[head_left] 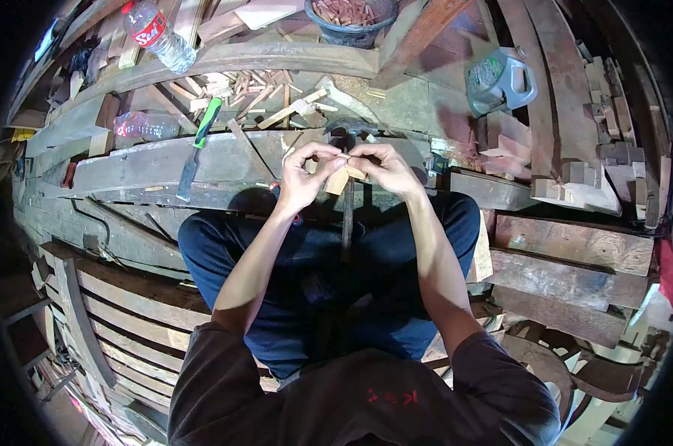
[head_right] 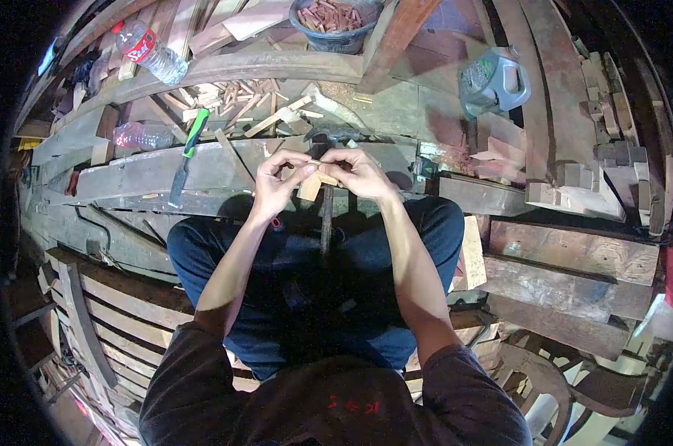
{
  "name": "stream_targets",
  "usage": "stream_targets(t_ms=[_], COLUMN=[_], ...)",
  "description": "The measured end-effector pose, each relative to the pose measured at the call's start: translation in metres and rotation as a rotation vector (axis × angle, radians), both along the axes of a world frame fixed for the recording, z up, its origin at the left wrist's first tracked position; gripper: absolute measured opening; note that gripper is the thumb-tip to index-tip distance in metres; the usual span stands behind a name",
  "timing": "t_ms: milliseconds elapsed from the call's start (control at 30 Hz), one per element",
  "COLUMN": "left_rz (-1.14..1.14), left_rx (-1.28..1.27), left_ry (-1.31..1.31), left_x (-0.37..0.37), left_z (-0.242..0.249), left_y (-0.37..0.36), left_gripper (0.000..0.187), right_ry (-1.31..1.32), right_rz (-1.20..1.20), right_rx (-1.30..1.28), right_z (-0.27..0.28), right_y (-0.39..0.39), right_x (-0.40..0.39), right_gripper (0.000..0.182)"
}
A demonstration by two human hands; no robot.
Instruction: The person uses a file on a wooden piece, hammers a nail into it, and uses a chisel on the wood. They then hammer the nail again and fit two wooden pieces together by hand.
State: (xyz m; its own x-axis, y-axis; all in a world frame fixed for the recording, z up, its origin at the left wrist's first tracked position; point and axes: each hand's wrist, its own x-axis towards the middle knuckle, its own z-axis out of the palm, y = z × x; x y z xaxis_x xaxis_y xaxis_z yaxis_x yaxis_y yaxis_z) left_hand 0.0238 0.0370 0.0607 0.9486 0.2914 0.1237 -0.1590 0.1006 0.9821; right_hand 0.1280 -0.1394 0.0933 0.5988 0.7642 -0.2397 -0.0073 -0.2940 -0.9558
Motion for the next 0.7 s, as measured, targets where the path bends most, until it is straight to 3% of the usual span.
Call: stream_targets(t_ms=[233,700], left_rz=[0.031,-0.042], left_rx=[0.028,-0.053], left_ry=[-0.015,0.041], left_x=[0.001,-0.0031], left_z=[-0.0023,0.0029], left_y=[0.0021,0.0008], left_gripper=[0.038,0.017], right_ry=[-0.036,-0.012], right_rz=[0.033,0.066], right_rx=[0.043,0.008], right_z=[-0.0014,-0.0002], right_y=[-0.0008,-0.0013], right_x=[0.0007,0.0022], right_gripper=[0.011,0.014])
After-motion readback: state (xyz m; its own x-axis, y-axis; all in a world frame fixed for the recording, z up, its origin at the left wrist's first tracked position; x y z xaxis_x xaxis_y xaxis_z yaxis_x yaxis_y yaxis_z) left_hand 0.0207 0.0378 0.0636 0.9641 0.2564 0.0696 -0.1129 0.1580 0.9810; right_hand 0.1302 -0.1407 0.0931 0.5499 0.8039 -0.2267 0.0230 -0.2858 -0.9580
